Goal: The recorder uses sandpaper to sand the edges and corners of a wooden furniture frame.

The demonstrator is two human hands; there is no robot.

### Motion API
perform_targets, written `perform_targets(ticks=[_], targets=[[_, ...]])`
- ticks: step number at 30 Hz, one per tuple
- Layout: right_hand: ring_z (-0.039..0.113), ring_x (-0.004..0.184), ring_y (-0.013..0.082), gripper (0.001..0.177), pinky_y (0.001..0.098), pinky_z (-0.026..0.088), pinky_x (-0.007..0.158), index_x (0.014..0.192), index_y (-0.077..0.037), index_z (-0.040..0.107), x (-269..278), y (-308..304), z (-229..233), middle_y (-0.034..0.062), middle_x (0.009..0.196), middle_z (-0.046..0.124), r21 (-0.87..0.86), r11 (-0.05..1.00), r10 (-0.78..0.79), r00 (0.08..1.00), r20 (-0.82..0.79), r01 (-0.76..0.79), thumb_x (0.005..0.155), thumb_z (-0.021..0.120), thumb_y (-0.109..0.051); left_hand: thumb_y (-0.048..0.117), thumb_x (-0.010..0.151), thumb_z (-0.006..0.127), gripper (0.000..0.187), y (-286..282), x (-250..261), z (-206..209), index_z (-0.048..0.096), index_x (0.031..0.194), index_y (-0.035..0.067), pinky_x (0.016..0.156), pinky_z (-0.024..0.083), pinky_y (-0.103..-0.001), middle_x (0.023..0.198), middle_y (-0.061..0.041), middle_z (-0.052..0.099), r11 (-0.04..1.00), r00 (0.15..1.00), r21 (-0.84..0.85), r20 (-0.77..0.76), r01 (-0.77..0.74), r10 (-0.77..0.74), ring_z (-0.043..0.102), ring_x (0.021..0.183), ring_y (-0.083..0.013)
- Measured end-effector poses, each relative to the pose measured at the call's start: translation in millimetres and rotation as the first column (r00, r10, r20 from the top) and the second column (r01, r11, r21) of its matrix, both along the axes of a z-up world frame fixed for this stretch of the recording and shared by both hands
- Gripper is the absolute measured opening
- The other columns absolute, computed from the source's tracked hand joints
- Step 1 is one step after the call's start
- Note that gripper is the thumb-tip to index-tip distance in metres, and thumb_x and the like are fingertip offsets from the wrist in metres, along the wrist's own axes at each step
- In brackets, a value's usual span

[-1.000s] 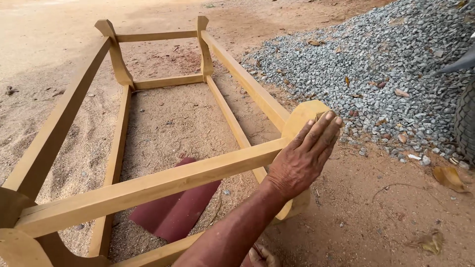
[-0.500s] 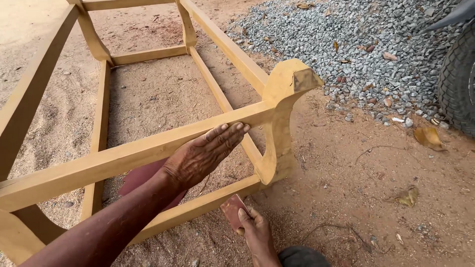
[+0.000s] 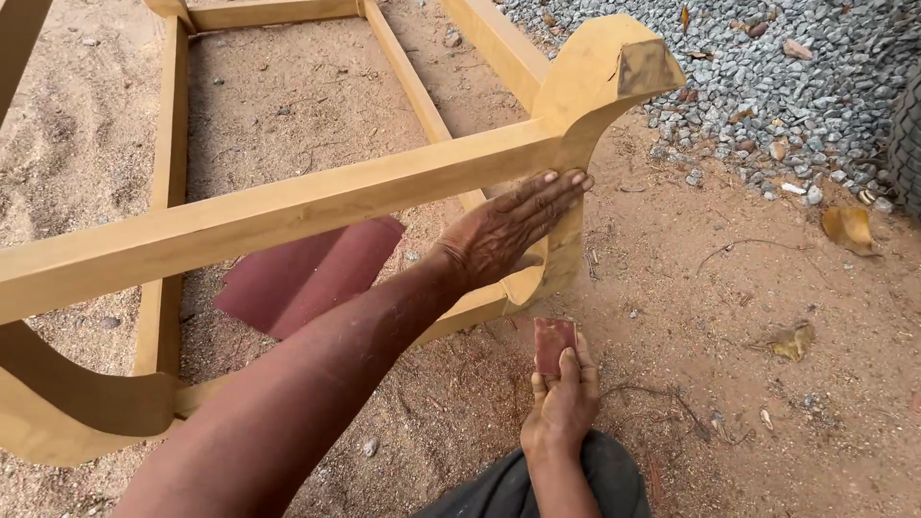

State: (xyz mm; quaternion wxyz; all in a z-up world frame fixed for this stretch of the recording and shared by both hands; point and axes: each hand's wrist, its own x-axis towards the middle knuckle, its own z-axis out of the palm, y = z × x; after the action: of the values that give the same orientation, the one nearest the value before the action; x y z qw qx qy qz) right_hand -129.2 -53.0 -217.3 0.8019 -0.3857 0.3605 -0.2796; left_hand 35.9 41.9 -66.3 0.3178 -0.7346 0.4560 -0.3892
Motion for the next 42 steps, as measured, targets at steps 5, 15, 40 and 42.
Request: perform_targets(ticks=[5, 15, 40, 42], targets=[[0.066, 0.088, 0.0064, 0.038, 0.0237, 0.05, 0.07, 0.14, -0.018, 0.063, 0, -7, -5, -0.0022, 0.118, 0.072, 0.046, 0.999, -0.005, 1.0, -0.003, 0.005, 0.102, 0.059, -0.019, 0.067, 0.097, 0.039, 0.089, -2, -5, -18, 0.022, 0.165, 0.01, 0.129, 0.0, -0.043, 0.173, -0.008, 0.009, 0.996, 0.983, -0.001, -0.162, 0.085, -0.084, 0.006, 0.159, -0.0223], [0.066, 0.08, 0.0098, 0.035, 0.024, 0.05, 0.061, 0.136, -0.014, 0.064, 4, -23, -11, 0.003, 0.11, 0.072, 0.13, 0.987, -0.103, 0.99, 0.097, 0.09, 0.101, 0.061, -0.017, 0.062, 0.102, 0.021, 0.084, 82, -46, -173, 0.015, 0.158, 0.001, 0.124, -0.001, -0.043, 0.169, -0.02, 0.003, 0.679, 0.401, -0.079, -0.854, -0.73, 0.331, -0.002, 0.156, -0.0328], [0.065, 0.091, 0.0076, 0.043, 0.0251, 0.053, 0.076, 0.141, -0.023, 0.061, 11, -26, -11, -0.0022, 0.117, 0.071, 0.135, 0.99, -0.044, 0.998, 0.055, 0.036, 0.099, 0.057, -0.015, 0.029, 0.096, 0.05, 0.078, -23, -66, -179, 0.017, 0.154, -0.012, 0.124, 0.004, -0.051, 0.164, -0.032, 0.013, 0.775, 0.626, -0.224, -0.733, -0.591, 0.266, 0.007, 0.154, -0.0439], [0.066, 0.098, 0.0129, 0.042, 0.0334, 0.056, 0.083, 0.14, -0.02, 0.06, 11, -26, -11, 0.0, 0.119, 0.069, 0.178, 0.984, -0.032, 0.992, 0.123, 0.009, 0.099, 0.057, -0.013, 0.038, 0.099, 0.052, 0.081, -4, -92, -134, 0.023, 0.152, -0.017, 0.126, 0.004, -0.047, 0.17, -0.035, 0.009, 0.891, 0.472, 0.173, -0.797, -0.419, 0.377, 0.006, 0.158, -0.043]])
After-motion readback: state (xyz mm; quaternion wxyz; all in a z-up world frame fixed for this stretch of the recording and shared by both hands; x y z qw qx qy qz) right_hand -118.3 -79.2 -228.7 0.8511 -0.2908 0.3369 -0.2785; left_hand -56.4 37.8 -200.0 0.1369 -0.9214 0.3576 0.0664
